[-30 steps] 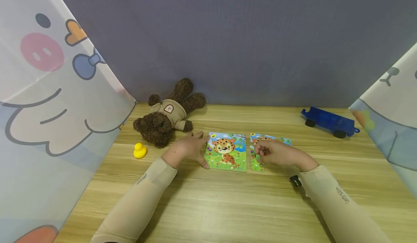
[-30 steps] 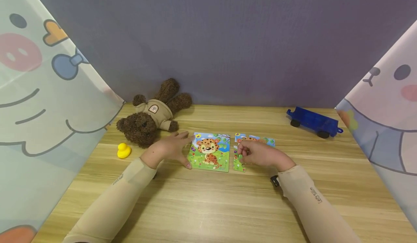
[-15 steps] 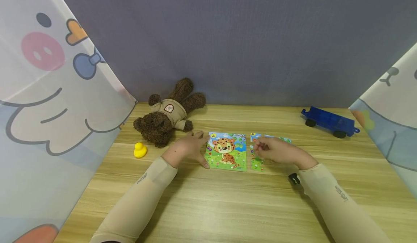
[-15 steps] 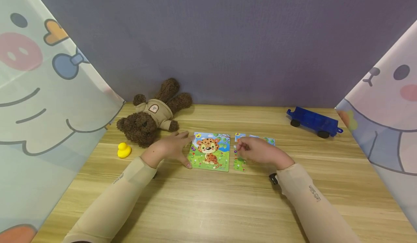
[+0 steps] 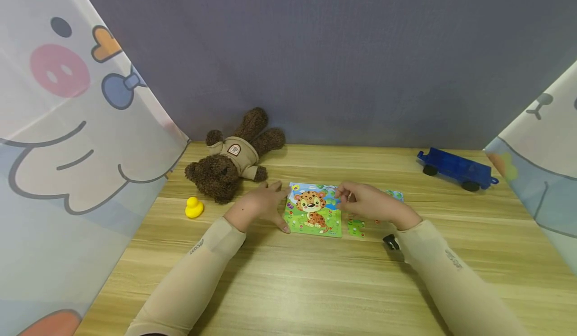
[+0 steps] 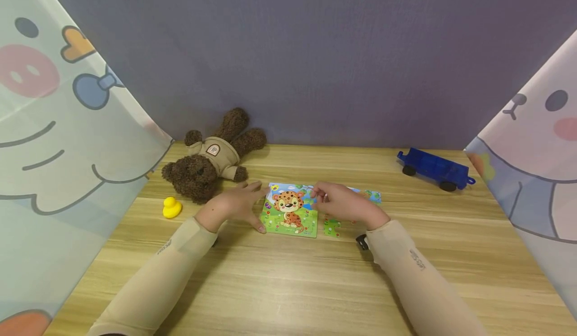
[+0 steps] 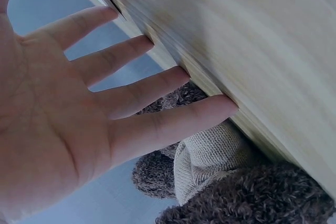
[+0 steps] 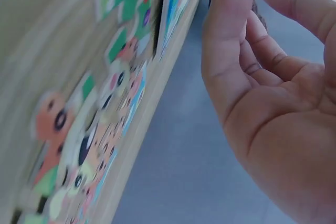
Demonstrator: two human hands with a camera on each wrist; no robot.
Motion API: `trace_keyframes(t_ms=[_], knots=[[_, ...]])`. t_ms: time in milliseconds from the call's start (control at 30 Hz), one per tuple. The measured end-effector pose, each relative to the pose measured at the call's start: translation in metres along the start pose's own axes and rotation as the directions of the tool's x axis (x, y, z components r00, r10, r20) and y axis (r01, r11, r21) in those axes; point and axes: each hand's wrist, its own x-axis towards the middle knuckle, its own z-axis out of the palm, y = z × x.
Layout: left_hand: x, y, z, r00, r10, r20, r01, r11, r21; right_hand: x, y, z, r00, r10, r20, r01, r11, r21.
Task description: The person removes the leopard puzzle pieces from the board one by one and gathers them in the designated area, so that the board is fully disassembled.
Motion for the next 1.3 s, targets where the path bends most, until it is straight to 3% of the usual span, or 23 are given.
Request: trace_keyframes(t_ms=[300,667,1000,1300], knots=[[0.001,0.0,0.0,1.0,-0.007,-0.001,0.007,1.0,-0.009,0.016,-0.009,0.015,0.998,-0.004,0.062,-0.004,0.99,0.14],[-0.001,0.001,0.0,1.0,-0.012,-0.001,0.012,1.0,-0.009,0.032,-0.023,0.035,0.996,-0.072,0.059,0.072,0.997,-0.001],[-0.001,0.0,0.0,1.0,-0.008,-0.008,0.007,1.0,-0.013,0.041,-0.025,0.05,0.997,-0.04,0.065,0.046,0.994,-0.103],[-0.001,-0.004,0.004,0.995,0.083,-0.047,-0.085,0.996,-0.038,0.041,-0.028,0.055,0.993,-0.065,0.094,0.076,0.99,-0.121]])
